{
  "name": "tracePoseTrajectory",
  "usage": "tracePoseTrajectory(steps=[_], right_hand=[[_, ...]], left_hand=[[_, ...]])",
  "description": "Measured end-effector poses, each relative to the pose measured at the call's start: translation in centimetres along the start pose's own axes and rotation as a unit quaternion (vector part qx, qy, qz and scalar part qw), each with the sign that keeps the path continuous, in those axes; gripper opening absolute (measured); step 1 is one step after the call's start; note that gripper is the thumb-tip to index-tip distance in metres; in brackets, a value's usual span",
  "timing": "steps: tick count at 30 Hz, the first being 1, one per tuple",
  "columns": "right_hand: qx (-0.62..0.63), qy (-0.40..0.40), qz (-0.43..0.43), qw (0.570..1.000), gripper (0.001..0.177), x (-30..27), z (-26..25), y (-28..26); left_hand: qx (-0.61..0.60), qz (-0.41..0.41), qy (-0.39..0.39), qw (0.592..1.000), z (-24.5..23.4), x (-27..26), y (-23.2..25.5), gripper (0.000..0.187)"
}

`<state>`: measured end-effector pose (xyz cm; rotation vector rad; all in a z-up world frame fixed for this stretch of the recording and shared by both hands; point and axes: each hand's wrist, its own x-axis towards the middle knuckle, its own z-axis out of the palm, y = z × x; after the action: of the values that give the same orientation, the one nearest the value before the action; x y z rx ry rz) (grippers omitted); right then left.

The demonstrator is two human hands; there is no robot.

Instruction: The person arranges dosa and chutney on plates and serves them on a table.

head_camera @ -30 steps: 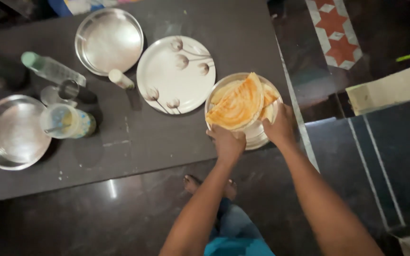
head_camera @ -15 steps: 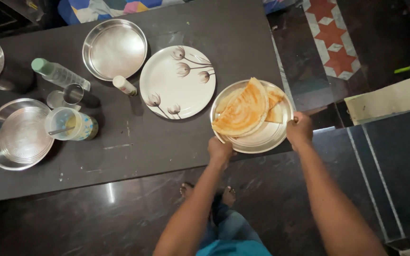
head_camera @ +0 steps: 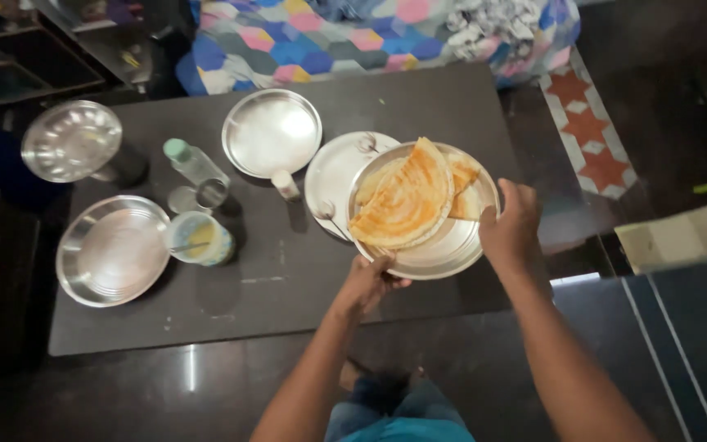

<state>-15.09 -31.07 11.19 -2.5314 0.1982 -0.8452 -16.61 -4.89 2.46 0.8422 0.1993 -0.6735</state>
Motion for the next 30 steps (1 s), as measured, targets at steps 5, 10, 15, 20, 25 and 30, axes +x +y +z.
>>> tracePoseTrajectory(steps=[5, 10, 15, 20, 25, 30], right_hand=[[0.047, -0.116, -0.062, 0.990, 0.039, 3.0, 2.7, -6.4], [0.076, -0.213, -0.195, 0.954, 0.041, 5.9, 6.7, -9.1], [-0.013, -0.286, -0.335, 0.898, 0.054, 7.2, 8.5, -11.0], [0.019, -0.363, -0.358, 0.860, 0.046, 7.9, 9.5, -13.6], [0.041, -0.371, -0.356, 0.857, 0.035, 8.7, 10.3, -15.3], [0.003, -0.365, -0.331, 0.870, 0.021, 9.3, 10.9, -16.7]], left_hand=[[0.014, 0.014, 0.020, 1.000, -2.7, -2.2, 2.6, 0.031], [0.004, 0.013, 0.027, 1.000, -4.6, -3.1, 3.7, 0.035], [0.015, 0.010, 0.039, 0.999, -4.3, -5.2, 4.1, 0.041], [0.007, 0.038, 0.045, 0.998, -4.7, -6.0, 4.4, 0.040], [0.000, 0.024, 0.062, 0.998, -9.2, -4.2, 3.1, 0.041], [0.210, 0.175, 0.064, 0.960, -17.2, -0.6, 0.9, 0.056]])
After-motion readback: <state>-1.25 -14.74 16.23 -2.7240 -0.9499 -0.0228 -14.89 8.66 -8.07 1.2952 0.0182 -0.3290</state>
